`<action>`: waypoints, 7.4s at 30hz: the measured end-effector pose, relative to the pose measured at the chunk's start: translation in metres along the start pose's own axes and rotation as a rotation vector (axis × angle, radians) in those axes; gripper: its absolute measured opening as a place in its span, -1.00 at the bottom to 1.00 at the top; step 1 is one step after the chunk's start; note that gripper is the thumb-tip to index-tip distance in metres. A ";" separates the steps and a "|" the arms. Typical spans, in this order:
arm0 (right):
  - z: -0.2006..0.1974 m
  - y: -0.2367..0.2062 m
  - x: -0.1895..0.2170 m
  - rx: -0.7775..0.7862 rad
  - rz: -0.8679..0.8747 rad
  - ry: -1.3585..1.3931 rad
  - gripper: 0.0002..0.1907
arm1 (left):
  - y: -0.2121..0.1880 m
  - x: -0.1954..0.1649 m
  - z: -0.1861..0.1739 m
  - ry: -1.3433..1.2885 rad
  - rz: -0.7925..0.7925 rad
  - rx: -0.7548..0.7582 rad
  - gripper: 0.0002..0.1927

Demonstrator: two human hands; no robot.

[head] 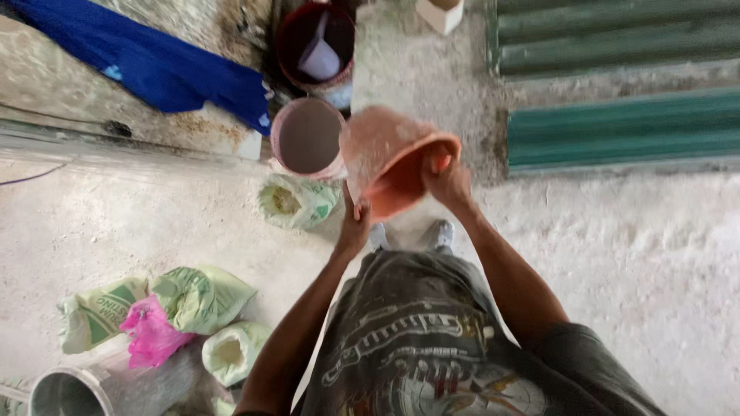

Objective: The person scrubs the inside of a terracotta basin with a brush, dips it in liquid, and scoops white powder from a sack into the basin by hand, mixing a coating. They then use the brush to apply the green coating onto long corrugated panels laid on the floor.

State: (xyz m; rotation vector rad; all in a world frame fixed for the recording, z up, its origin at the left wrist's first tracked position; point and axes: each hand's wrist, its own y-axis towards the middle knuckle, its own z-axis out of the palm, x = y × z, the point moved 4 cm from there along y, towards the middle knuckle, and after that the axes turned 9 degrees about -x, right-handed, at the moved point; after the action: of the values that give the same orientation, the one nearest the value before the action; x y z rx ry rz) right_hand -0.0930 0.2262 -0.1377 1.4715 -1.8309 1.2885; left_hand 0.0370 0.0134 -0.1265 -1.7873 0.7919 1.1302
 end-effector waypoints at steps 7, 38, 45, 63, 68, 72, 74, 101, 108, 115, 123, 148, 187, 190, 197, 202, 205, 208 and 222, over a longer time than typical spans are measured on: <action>0.012 -0.009 0.016 0.476 -0.116 0.403 -0.69 | 0.022 -0.002 -0.002 0.126 -0.219 -0.028 -0.42; 0.037 0.023 0.079 -0.046 -0.850 -0.375 -0.62 | -0.012 -0.025 -0.005 0.125 0.011 -0.024 -0.10; 0.061 0.003 0.030 0.475 0.470 0.836 -0.68 | -0.011 -0.011 -0.006 0.205 0.236 -0.029 -0.17; -0.008 -0.017 -0.004 -0.040 -0.514 -0.337 -0.77 | 0.000 -0.031 -0.015 0.065 -0.207 -0.016 -0.16; -0.021 -0.019 0.028 0.339 -0.517 0.372 -0.81 | 0.036 -0.011 0.002 0.065 -0.174 -0.040 -0.34; -0.035 -0.028 0.056 -0.152 -0.462 -0.255 -0.83 | 0.035 0.006 0.005 0.056 -0.220 0.030 -0.37; -0.042 -0.034 0.075 -0.272 -0.525 -0.382 -0.84 | 0.028 0.003 -0.002 0.081 -0.037 0.048 -0.35; 0.026 -0.028 -0.012 0.095 -0.165 0.646 -0.79 | -0.019 0.020 0.007 -0.059 -0.133 -0.086 -0.09; 0.011 -0.030 0.014 0.194 -0.091 -0.376 -0.75 | -0.009 -0.015 -0.027 0.180 0.061 0.008 0.00; 0.001 -0.033 0.065 -0.230 -0.802 -0.109 -0.86 | 0.002 -0.027 0.005 0.177 -0.012 -0.045 -0.13; 0.049 -0.022 -0.006 0.466 0.378 0.700 -0.88 | -0.011 0.003 -0.005 0.072 0.127 -0.022 -0.17; -0.099 -0.026 0.028 -0.362 -0.020 0.834 -0.68 | 0.139 -0.047 0.014 -0.583 -0.531 0.116 -0.34; -0.270 0.531 0.127 -0.410 0.538 0.995 -0.93 | 0.261 -0.184 0.265 0.392 -0.382 -0.480 0.02; -0.274 0.522 0.124 -0.441 0.480 0.939 -0.84 | 0.274 -0.183 0.264 0.438 -0.164 -0.505 -0.17; -0.235 0.404 0.094 -0.025 -0.433 0.859 -0.73 | 0.261 -0.161 0.275 0.689 0.043 -0.526 -0.61; -0.198 0.231 0.043 0.213 -1.074 -0.563 -0.01 | 0.151 -0.147 0.292 0.623 0.085 0.041 -0.66; -0.182 0.146 0.020 0.537 -0.517 -0.358 0.36 | 0.077 -0.139 0.253 0.617 -0.046 0.450 -0.69; -0.151 0.070 0.020 0.553 -0.334 -0.379 0.34 | 0.031 -0.143 0.174 0.476 0.133 0.442 -0.72; 0.164 -0.126 0.084 0.830 -0.189 0.223 0.36 | -0.038 -0.032 -0.165 -0.116 -0.115 0.162 0.12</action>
State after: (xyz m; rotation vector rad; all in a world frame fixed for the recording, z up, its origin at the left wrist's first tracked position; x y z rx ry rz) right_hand 0.0285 0.0439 -0.0973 1.7250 -1.0014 2.1415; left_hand 0.1182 -0.1160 -0.0472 -1.5980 0.6825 1.0534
